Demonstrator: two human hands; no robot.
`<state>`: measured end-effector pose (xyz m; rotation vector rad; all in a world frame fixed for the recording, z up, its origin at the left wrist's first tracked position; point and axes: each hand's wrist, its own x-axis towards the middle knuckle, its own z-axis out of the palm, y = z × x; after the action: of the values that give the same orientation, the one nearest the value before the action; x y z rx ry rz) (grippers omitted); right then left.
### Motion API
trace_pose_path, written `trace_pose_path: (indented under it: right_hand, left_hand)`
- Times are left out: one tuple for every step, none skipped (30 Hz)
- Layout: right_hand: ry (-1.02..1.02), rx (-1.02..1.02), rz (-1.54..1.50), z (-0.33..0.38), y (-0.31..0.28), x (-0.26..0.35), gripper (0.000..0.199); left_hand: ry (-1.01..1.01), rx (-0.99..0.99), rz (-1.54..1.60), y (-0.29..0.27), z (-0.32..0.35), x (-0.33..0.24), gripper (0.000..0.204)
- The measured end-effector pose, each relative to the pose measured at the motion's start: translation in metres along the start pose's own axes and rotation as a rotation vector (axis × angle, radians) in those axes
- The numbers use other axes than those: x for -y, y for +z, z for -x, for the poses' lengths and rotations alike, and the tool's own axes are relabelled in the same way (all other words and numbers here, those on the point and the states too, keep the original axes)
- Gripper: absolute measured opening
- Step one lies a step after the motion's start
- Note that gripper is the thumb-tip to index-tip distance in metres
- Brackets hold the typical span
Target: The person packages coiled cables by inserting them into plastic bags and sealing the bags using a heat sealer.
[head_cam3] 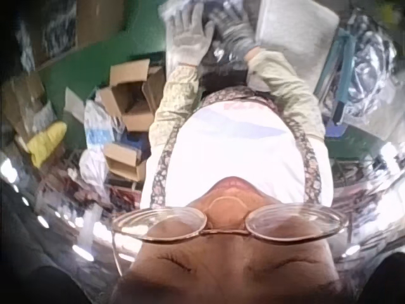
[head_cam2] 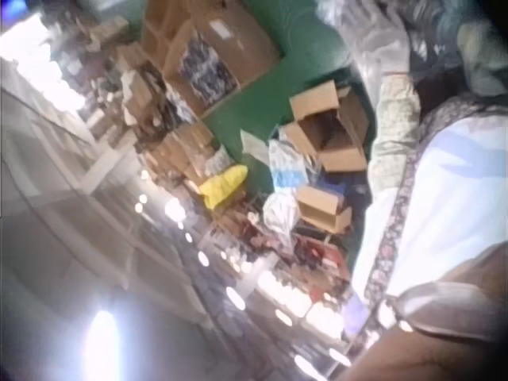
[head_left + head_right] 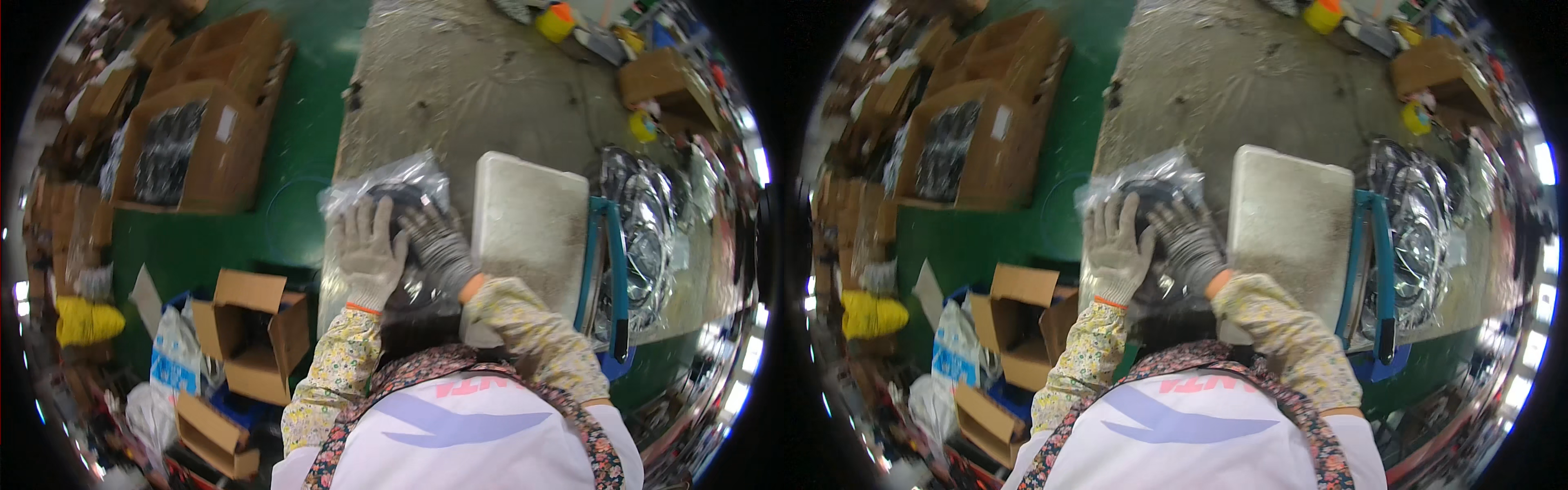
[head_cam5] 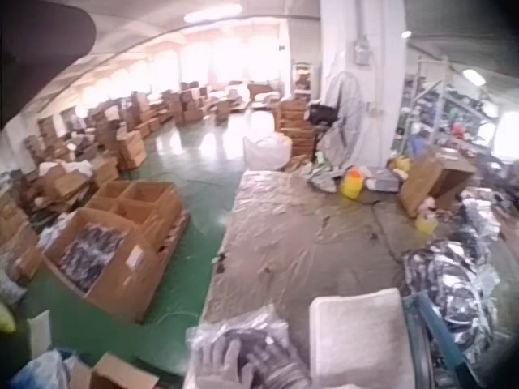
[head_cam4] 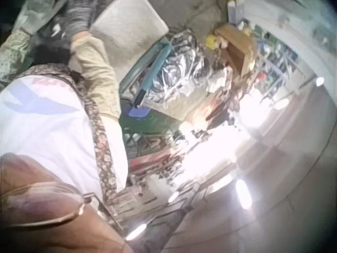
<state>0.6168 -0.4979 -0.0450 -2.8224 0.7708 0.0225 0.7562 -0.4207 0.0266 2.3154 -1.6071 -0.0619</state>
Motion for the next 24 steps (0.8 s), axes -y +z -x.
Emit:
trace_pose_path:
  right_hand:
    - [0.072, 0.088, 0.019, -0.003, 0.007, 0.012, 0.096]
    - [0.112, 0.112, -0.059, 0.000, 0.008, 0.016, 0.100]
    - [0.161, 0.133, -0.140, 0.004, 0.009, 0.018, 0.103]
    - [0.145, 0.119, -0.200, 0.007, 0.014, 0.016, 0.104]
    - [0.126, 0.106, -0.266, 0.008, 0.020, 0.015, 0.105]
    - [0.116, 0.151, -0.254, 0.006, 0.013, 0.017, 0.103]
    - [0.104, 0.175, -0.291, 0.007, 0.025, 0.012, 0.101]
    - [0.086, 0.256, -0.206, 0.003, 0.022, 0.012, 0.102]
    - [0.079, 0.292, -0.255, 0.000, 0.010, 0.010, 0.106]
    - [0.082, 0.155, -0.318, 0.004, 0.022, 0.010, 0.109]
    - [0.065, 0.097, -0.293, 0.007, 0.033, 0.008, 0.111]
    - [0.074, 0.190, -0.337, 0.003, 0.012, 0.009, 0.109]
    - [0.091, 0.124, -0.359, 0.003, 0.016, 0.010, 0.107]
    - [0.095, 0.159, -0.332, -0.001, 0.018, 0.012, 0.106]
    - [0.101, 0.190, -0.304, -0.004, 0.020, 0.012, 0.105]
    - [0.118, 0.200, -0.324, -0.006, 0.020, 0.014, 0.104]
    - [0.131, 0.206, -0.344, -0.006, 0.019, 0.013, 0.104]
    - [0.141, 0.208, -0.361, -0.006, 0.015, 0.012, 0.105]
    - [0.152, 0.177, -0.350, -0.005, 0.013, 0.011, 0.105]
    - [0.137, 0.169, -0.327, -0.004, 0.013, 0.010, 0.104]
    - [0.124, 0.161, -0.308, -0.002, 0.016, 0.010, 0.103]
    - [0.131, 0.086, -0.344, 0.001, 0.023, 0.010, 0.102]
    - [0.144, 0.050, -0.335, 0.002, 0.031, 0.010, 0.102]
    - [0.136, 0.010, -0.342, 0.001, 0.041, 0.012, 0.100]
  left_hand:
    - [-0.040, 0.045, -0.128, 0.019, 0.003, 0.007, 0.060]
    - [-0.032, 0.136, -0.136, 0.027, 0.001, 0.012, 0.063]
    - [-0.015, 0.233, -0.145, 0.033, -0.001, 0.016, 0.065]
    - [-0.005, 0.238, -0.146, 0.037, -0.003, 0.016, 0.065]
    - [-0.001, 0.249, -0.152, 0.037, -0.002, 0.016, 0.065]
    - [-0.024, 0.253, -0.160, 0.033, 0.001, 0.015, 0.065]
    - [-0.039, 0.251, -0.159, 0.033, 0.001, 0.011, 0.065]
    - [-0.009, 0.231, -0.160, 0.039, 0.004, 0.014, 0.064]
    - [0.017, 0.205, -0.162, 0.045, 0.006, 0.019, 0.064]
    - [0.027, 0.228, -0.171, 0.043, 0.003, 0.018, 0.064]
    - [0.036, 0.253, -0.176, 0.041, 0.000, 0.012, 0.064]
    - [0.017, 0.249, -0.166, 0.037, -0.002, 0.012, 0.063]
    - [0.007, 0.240, -0.153, 0.037, -0.005, 0.009, 0.063]
    - [0.011, 0.202, -0.147, 0.041, -0.001, 0.014, 0.062]
    - [0.056, 0.164, -0.151, 0.045, 0.000, 0.017, 0.062]
    - [0.045, 0.183, -0.172, 0.046, -0.001, 0.015, 0.061]
    - [0.033, 0.197, -0.197, 0.045, -0.002, 0.013, 0.061]
    - [0.061, 0.177, -0.192, 0.047, -0.001, 0.013, 0.061]
    - [0.061, 0.202, -0.227, 0.049, 0.000, 0.016, 0.062]
    - [0.059, 0.224, -0.265, 0.051, 0.001, 0.017, 0.063]
    - [0.084, 0.197, -0.272, 0.053, 0.001, 0.017, 0.063]
    - [0.073, 0.218, -0.278, 0.053, 0.002, 0.014, 0.062]
    - [0.063, 0.240, -0.284, 0.053, 0.002, 0.012, 0.062]
    - [0.060, 0.268, -0.313, 0.054, 0.002, 0.014, 0.063]
